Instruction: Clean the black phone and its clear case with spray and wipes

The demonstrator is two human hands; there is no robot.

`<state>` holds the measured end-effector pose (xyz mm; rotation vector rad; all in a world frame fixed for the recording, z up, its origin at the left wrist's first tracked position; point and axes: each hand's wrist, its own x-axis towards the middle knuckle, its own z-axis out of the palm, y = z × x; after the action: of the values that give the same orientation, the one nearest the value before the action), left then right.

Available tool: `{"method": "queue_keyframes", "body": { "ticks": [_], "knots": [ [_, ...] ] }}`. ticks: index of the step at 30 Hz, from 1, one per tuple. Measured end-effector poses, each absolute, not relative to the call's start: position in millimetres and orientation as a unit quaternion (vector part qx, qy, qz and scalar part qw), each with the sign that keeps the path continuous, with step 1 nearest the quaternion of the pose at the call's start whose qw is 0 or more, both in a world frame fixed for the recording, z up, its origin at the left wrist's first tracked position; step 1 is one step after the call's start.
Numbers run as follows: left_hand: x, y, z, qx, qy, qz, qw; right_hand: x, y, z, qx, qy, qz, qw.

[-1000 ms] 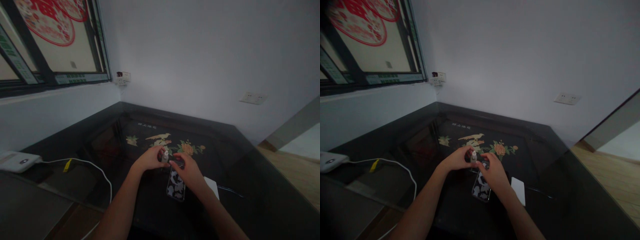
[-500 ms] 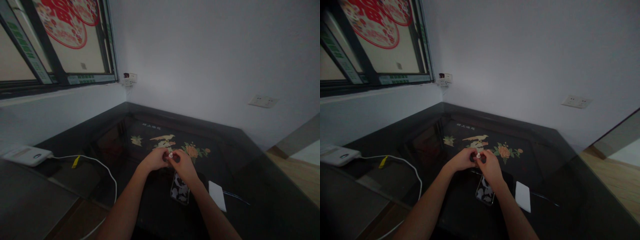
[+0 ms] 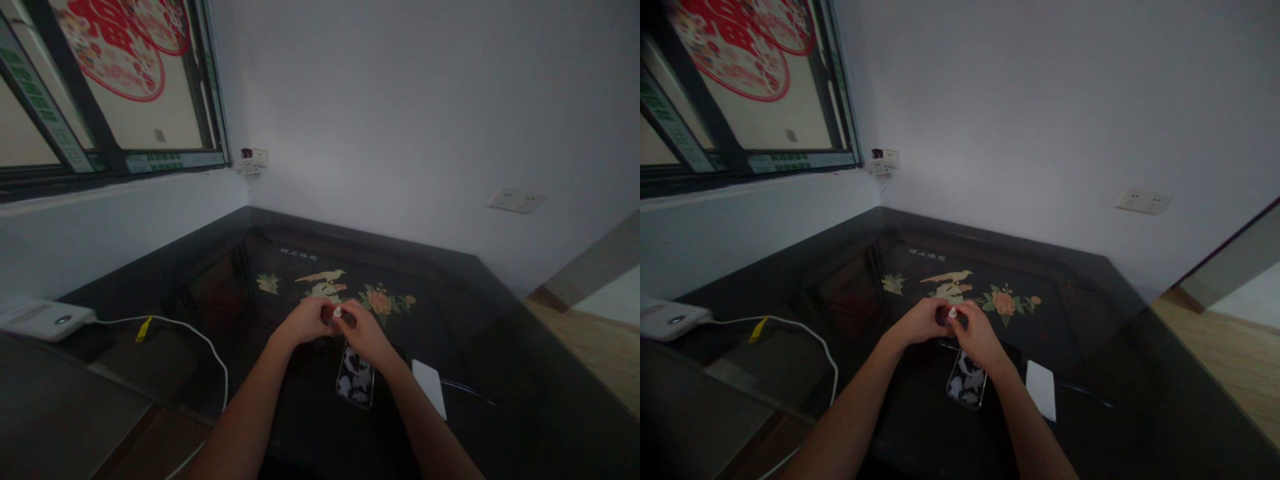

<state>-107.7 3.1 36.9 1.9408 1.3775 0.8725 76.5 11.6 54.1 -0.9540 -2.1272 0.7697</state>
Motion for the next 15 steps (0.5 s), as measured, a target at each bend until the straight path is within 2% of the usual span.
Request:
{"method": "queue_keyframes", "body": {
  "ticks": [7, 15],
  "knots": [
    [-107.9, 4.3, 33.1, 0.723, 0.539, 0.321, 0.290, 69.3, 6.7, 52.3, -0.448, -0.760, 0.256, 0.394],
    [-109.6, 5.0, 32.6, 0.730, 0.527, 0.326, 0.289, 74.7, 5.2, 53.8, -0.404, -0.775, 0.279, 0.398]
  ]
}}
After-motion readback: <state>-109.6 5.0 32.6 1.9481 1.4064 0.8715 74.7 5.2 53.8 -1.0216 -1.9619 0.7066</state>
